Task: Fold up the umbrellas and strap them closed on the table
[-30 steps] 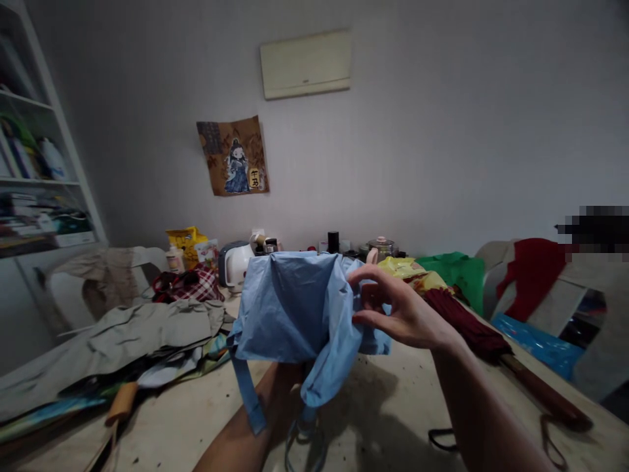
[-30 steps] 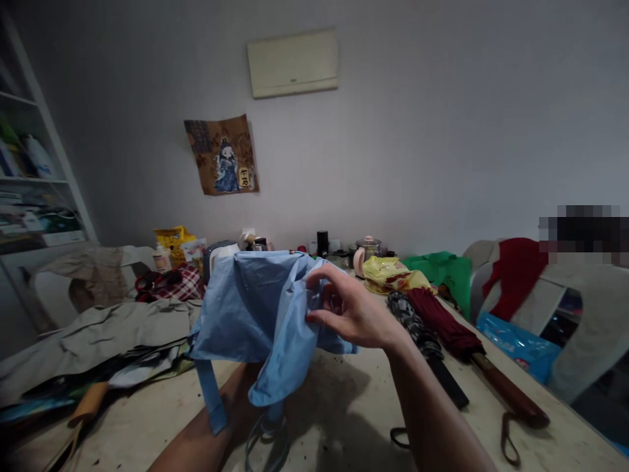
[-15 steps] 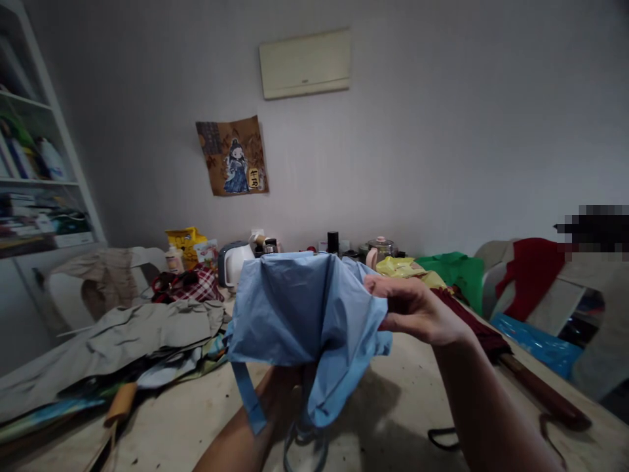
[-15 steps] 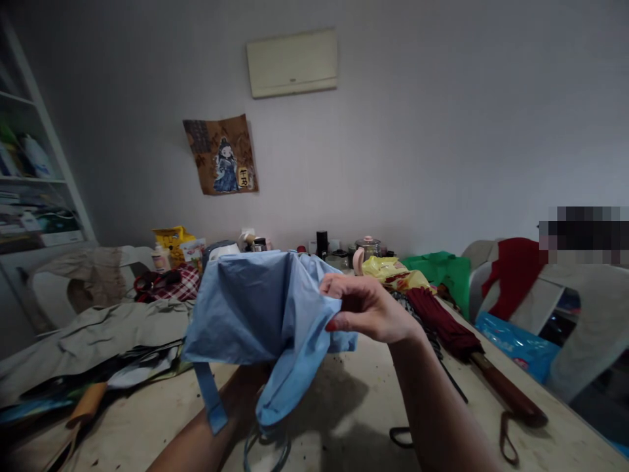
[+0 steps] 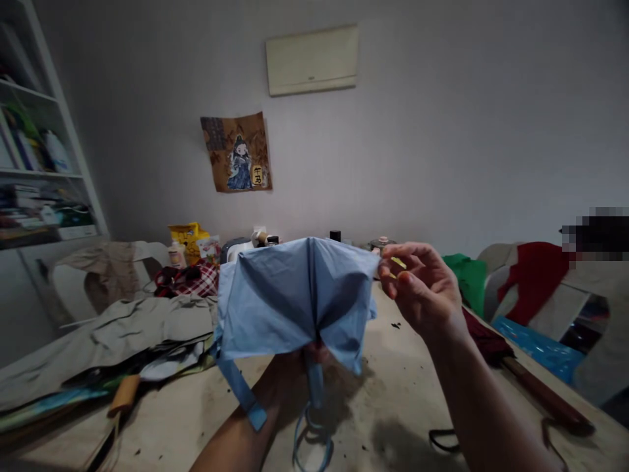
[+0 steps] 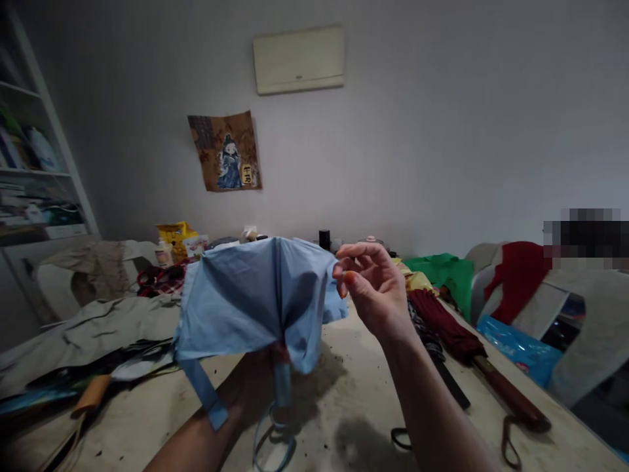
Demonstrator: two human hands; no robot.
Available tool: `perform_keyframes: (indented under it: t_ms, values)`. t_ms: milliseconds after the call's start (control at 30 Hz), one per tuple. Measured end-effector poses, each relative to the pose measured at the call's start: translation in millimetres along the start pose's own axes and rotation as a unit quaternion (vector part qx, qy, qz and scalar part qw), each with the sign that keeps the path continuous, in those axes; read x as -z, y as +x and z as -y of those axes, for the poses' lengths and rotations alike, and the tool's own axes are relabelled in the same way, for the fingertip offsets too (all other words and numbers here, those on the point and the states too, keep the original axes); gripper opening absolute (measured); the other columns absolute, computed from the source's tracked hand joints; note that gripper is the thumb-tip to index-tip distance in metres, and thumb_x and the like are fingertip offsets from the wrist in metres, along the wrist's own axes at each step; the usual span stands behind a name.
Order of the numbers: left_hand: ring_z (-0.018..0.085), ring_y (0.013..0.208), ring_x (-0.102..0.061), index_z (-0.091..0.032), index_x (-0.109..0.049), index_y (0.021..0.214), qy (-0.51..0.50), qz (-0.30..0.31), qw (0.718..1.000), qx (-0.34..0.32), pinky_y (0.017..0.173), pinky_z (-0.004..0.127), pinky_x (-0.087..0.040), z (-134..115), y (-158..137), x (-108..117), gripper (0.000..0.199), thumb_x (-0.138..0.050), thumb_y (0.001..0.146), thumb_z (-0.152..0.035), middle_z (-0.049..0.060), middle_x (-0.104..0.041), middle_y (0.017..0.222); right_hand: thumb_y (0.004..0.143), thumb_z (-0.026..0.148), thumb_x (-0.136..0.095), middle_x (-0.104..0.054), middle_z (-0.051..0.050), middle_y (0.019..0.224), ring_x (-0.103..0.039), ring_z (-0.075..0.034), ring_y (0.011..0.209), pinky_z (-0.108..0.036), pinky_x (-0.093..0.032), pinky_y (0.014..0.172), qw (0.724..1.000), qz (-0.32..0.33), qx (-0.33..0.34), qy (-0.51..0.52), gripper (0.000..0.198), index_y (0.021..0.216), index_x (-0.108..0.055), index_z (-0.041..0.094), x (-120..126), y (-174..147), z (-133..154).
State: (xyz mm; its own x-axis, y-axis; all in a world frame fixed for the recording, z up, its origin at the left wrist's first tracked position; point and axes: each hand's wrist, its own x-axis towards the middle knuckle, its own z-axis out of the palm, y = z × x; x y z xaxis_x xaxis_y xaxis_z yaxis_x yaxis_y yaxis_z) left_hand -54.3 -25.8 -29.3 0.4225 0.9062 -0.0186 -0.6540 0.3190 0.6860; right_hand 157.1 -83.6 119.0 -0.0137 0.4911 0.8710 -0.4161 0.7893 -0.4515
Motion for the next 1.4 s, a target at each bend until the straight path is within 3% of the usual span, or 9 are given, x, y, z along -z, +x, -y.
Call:
perform_keyframes:
  t_ms: [67,167,267,367,433,633,933,1233,1400]
  values:
    - [0.004,0.045,-0.032,-0.015,-0.045,0.058,-0.003,0.033,0.999,0.020,0.045,0.018,-0.033,-6.8,6.5,2.7,0.025,-0.067,0.068,-0.005,-0.005,-0.039,0.053,0.081,0.024,-0.077,-0.057,-0.006,0.105,-0.059,-0.014,0.082,-0.021,-0.049,0.056,0.996,0.009,0.044,-0.079,0.028,0.106,-0.064,0.025,-1.5,-1.4,0.0]
    - [0.003,0.044,-0.027,-0.015,-0.046,0.062,-0.013,0.063,0.998,0.023,0.043,0.016,-0.029,-20.0,13.6,4.6,0.022,-0.063,0.060,0.000,-0.007,-0.034,0.054,0.081,0.022,-0.076,-0.056,-0.008,0.108,-0.058,-0.016,0.088,-0.025,-0.052,0.061,0.963,0.107,0.084,-0.233,0.033,0.110,-0.061,0.024,-5.2,-6.4,0.1]
    - [0.001,0.047,-0.030,-0.015,-0.047,0.067,-0.030,0.077,0.996,-0.009,0.045,0.014,-0.031,-27.4,14.3,4.1,0.024,-0.062,0.056,0.000,-0.006,-0.040,0.062,0.081,0.025,-0.076,-0.056,-0.010,0.112,-0.058,-0.018,0.091,-0.026,-0.054,0.063,0.879,0.184,0.137,-0.418,0.042,0.118,-0.056,0.023,-13.7,-12.1,-6.3]
    - [0.001,0.049,-0.031,-0.014,-0.049,0.070,-0.047,0.089,0.994,-0.030,0.047,0.014,-0.032,-26.8,12.5,1.6,0.023,-0.061,0.056,0.000,-0.005,-0.043,0.064,0.085,0.021,-0.069,-0.057,-0.011,0.108,-0.059,-0.020,0.093,-0.030,-0.055,0.068,0.792,0.185,0.198,-0.547,0.037,0.118,-0.052,0.019,-23.8,-18.5,-23.6]
    - [0.001,0.049,-0.030,-0.014,-0.050,0.070,-0.054,0.094,0.994,-0.030,0.046,0.014,-0.031,-24.6,12.6,0.1,0.022,-0.061,0.056,-0.001,-0.006,-0.041,0.062,0.086,0.012,-0.061,-0.058,-0.009,0.101,-0.058,-0.020,0.091,-0.030,-0.053,0.071,0.764,0.168,0.231,-0.579,0.029,0.113,-0.052,0.018,-28.2,-24.1,-37.6]
    - [0.000,0.046,-0.029,-0.014,-0.048,0.070,-0.075,0.098,0.992,-0.003,0.045,0.012,-0.031,-22.5,16.8,0.8,0.029,-0.066,0.051,-0.001,-0.010,-0.032,0.057,0.085,0.004,-0.058,-0.057,-0.005,0.083,-0.051,-0.015,0.073,-0.027,-0.043,0.065,0.750,0.088,0.315,-0.575,0.026,0.104,-0.050,0.019,-24.6,-38.5,-59.1]
    - [0.000,0.046,-0.029,-0.013,-0.047,0.074,-0.088,0.095,0.992,0.003,0.046,0.012,-0.030,-19.8,20.4,7.3,0.034,-0.070,0.050,-0.003,-0.010,-0.029,0.060,0.086,0.003,-0.055,-0.059,-0.008,0.096,-0.055,-0.015,0.080,-0.026,-0.047,0.066,0.710,0.081,0.299,-0.633,0.037,0.118,-0.056,0.022,-22.4,-32.7,-61.2]
    - [0.000,0.046,-0.031,-0.016,-0.043,0.069,-0.101,0.081,0.991,0.008,0.045,0.011,-0.033,-20.2,17.8,5.0,0.031,-0.066,0.053,-0.003,-0.008,-0.033,0.061,0.084,0.002,-0.055,-0.061,-0.007,0.085,-0.057,-0.016,0.073,-0.027,-0.047,0.064,0.722,0.020,0.340,-0.602,0.026,0.101,-0.054,0.022,-24.7,-30.7,-53.6]
    - [0.000,0.045,-0.034,-0.015,-0.043,0.069,-0.104,0.073,0.992,0.003,0.045,0.011,-0.033,-19.9,18.1,4.2,0.030,-0.065,0.052,-0.004,-0.008,-0.033,0.060,0.085,0.005,-0.055,-0.060,-0.005,0.082,-0.057,-0.015,0.073,-0.025,-0.047,0.063,0.741,0.038,0.302,-0.599,0.020,0.096,-0.052,0.021,-28.8,-29.5,-51.0]
